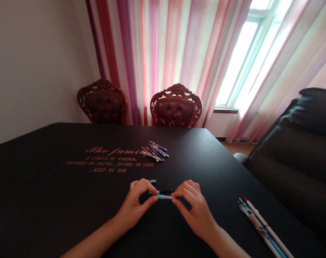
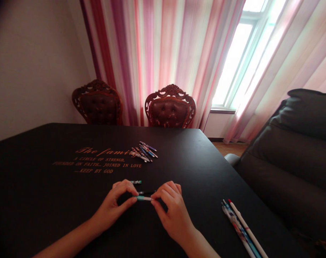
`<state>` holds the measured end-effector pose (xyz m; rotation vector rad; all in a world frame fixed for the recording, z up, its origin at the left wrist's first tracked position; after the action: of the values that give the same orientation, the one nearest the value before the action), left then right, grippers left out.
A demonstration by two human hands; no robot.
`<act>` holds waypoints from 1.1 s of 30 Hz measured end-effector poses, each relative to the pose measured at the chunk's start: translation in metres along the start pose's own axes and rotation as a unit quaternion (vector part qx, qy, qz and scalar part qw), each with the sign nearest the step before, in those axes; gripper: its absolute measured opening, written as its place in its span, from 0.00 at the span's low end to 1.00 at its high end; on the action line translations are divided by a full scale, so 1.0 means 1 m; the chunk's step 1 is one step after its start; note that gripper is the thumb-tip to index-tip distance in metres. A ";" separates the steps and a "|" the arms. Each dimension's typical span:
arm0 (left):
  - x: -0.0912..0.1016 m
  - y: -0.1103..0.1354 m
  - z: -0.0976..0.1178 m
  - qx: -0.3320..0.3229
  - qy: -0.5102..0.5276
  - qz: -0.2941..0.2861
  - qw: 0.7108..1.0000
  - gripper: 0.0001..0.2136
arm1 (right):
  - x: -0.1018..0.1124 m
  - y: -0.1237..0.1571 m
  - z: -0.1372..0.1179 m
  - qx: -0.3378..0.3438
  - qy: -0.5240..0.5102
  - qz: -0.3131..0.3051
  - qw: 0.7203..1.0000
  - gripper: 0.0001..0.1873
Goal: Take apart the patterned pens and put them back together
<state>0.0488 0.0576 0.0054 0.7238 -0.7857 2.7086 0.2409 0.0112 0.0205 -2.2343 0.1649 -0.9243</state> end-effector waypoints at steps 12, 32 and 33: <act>-0.007 0.001 0.006 -0.015 -0.006 -0.018 1.000 0.06 | -0.008 0.003 -0.005 0.003 -0.010 -0.023 1.000 0.03; 0.013 -0.006 -0.020 -0.032 -0.173 0.027 0.984 0.03 | 0.021 -0.004 0.053 -0.157 -0.049 0.064 0.984 0.08; 0.013 -0.006 -0.023 -0.037 -0.190 0.022 0.981 0.03 | 0.023 -0.003 0.060 -0.181 -0.062 0.068 0.979 0.09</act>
<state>0.0311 0.0759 -0.0024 1.2426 -0.9865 2.5938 0.2972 0.0391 0.0055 -2.5690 0.4532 -0.7218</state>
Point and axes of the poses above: each hand's wrist, its own y-axis away from the middle knuckle, its own x-axis out of the back of the hand, z = x × y, the point moved 5 cm from there along -y, towards the middle knuckle, and after that the axes turned 8 degrees about z, right-handed, at the moved point
